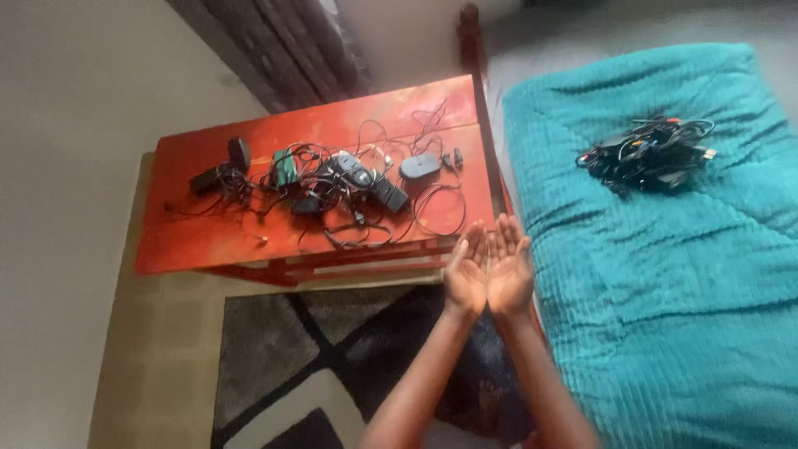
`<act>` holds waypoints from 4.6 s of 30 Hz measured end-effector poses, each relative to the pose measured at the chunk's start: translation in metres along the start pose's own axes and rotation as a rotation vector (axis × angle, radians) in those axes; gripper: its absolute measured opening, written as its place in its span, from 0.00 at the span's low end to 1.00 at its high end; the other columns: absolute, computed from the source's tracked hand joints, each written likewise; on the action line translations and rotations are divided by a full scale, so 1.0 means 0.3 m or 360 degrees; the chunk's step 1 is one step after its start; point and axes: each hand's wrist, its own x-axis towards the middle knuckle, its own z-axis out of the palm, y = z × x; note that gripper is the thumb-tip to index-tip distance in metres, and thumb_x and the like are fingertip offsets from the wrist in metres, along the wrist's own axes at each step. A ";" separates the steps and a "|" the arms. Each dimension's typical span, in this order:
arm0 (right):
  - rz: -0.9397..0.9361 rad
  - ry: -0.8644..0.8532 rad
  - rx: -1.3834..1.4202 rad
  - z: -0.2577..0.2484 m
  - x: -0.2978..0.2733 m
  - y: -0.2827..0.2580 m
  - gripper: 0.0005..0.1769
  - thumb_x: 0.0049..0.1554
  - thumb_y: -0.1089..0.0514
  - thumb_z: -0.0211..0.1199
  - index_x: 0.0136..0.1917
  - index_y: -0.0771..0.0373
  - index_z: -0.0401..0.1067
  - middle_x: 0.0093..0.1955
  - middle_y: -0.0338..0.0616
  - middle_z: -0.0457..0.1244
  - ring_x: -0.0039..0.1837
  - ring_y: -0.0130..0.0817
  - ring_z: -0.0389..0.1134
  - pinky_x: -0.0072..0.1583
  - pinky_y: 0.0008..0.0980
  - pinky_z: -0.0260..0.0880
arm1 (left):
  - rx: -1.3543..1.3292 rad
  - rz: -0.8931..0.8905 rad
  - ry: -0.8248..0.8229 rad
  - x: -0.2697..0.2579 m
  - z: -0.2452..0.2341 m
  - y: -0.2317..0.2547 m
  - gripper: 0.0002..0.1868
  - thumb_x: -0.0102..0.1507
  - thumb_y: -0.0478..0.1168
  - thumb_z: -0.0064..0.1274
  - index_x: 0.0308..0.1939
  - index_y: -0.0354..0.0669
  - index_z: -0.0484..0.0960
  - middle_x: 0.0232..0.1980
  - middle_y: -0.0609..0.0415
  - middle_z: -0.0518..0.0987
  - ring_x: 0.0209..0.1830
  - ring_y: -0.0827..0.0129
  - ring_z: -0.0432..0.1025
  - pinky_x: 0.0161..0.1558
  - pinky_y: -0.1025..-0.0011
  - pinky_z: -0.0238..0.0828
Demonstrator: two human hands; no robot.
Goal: Untangling and winding various electrical cables and power adapters on a desk and a bed.
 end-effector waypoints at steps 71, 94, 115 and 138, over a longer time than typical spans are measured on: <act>-0.0440 -0.0389 -0.2476 -1.412 0.317 0.963 0.17 0.67 0.50 0.52 0.47 0.67 0.72 0.39 0.55 0.66 0.42 0.48 0.70 0.46 0.44 0.68 | 0.2377 0.0605 -0.0433 0.564 -1.570 -0.467 0.20 0.75 0.47 0.36 0.59 0.36 0.75 0.56 0.37 0.77 0.57 0.49 0.73 0.57 0.58 0.69; -0.0133 -0.0005 -0.1407 -0.081 -0.250 -0.063 0.21 0.62 0.47 0.58 0.37 0.66 0.74 0.31 0.32 0.59 0.32 0.20 0.53 0.34 0.23 0.51 | 0.2941 0.1222 -0.0521 -0.032 -0.628 0.485 0.23 0.74 0.52 0.38 0.32 0.38 0.71 0.30 0.41 0.71 0.31 0.44 0.70 0.33 0.53 0.66; -0.1280 -0.0270 -0.1142 1.029 -0.084 -0.128 0.19 0.72 0.58 0.49 0.38 0.57 0.59 0.34 0.33 0.55 0.35 0.23 0.56 0.39 0.23 0.55 | 0.3122 0.1101 -0.0394 0.222 -0.284 1.448 0.36 0.74 0.65 0.30 0.29 0.39 0.72 0.24 0.44 0.70 0.24 0.51 0.68 0.27 0.58 0.61; -0.0092 -0.1365 -0.0970 1.150 0.812 0.071 0.14 0.69 0.53 0.54 0.47 0.63 0.70 0.38 0.40 0.61 0.39 0.26 0.60 0.43 0.26 0.62 | -0.0076 0.0424 -0.0807 0.562 0.376 1.445 0.14 0.73 0.48 0.50 0.40 0.43 0.72 0.28 0.63 0.58 0.24 0.78 0.50 0.24 0.78 0.50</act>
